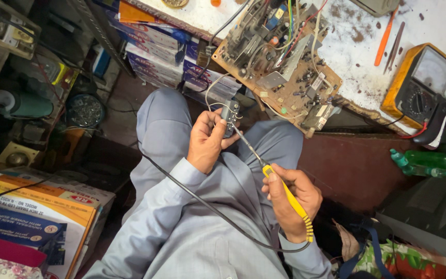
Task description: The person sits on the floor and works on a circuit board, using a magnifying glass to inspect it and a soldering iron to work on a small component. They handle wires and a small circuit board throughout the task.
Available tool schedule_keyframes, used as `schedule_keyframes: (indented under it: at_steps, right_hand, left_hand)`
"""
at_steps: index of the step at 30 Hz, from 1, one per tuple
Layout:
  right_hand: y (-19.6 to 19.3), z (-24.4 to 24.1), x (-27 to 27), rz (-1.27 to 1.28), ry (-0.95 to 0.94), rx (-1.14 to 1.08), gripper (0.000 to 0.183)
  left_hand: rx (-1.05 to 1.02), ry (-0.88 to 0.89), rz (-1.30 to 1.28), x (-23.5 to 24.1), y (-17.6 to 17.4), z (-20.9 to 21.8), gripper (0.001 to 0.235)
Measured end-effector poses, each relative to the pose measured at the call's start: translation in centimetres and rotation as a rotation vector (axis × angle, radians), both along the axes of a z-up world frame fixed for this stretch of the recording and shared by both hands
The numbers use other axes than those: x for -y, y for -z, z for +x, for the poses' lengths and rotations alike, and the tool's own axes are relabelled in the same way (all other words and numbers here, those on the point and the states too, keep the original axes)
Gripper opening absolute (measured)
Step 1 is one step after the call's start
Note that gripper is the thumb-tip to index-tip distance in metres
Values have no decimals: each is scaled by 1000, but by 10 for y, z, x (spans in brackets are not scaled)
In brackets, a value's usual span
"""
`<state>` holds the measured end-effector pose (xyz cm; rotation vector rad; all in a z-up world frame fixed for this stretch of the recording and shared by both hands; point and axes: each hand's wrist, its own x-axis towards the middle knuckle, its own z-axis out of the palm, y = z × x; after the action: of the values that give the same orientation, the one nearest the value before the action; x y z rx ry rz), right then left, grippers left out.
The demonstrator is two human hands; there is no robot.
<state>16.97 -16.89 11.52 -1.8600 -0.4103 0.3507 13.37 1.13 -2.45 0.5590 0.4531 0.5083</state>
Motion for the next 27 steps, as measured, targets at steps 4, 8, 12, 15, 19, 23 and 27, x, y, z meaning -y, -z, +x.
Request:
schedule_keyframes:
  at_steps: [4, 8, 12, 15, 19, 23, 27]
  right_hand:
    - [-2, -1, 0, -20, -32, 56, 16]
    - [-3, -1, -1, 21, -102, 124, 16]
    - [-1, -2, -1, 15, 0, 71, 16]
    - [-1, -2, 1, -28, 24, 43, 17]
    - [-1, -2, 1, -21, 21, 29, 17]
    - [-3, -3, 1, -27, 16, 7, 18]
    - [-3, -4, 1, -46, 39, 22, 18]
  left_hand:
    - [-18, 0, 17, 0, 2, 0, 4]
    - [3, -4, 49, -1, 2, 0, 7]
    - [-15, 7, 6, -1, 0, 0, 6]
    - [-11, 2, -7, -2, -2, 1, 6]
    - [-3, 7, 41, -2, -3, 2, 7]
    - [-2, 2, 22, 1, -4, 1, 6]
    - [-14, 1, 27, 1, -4, 2, 6]
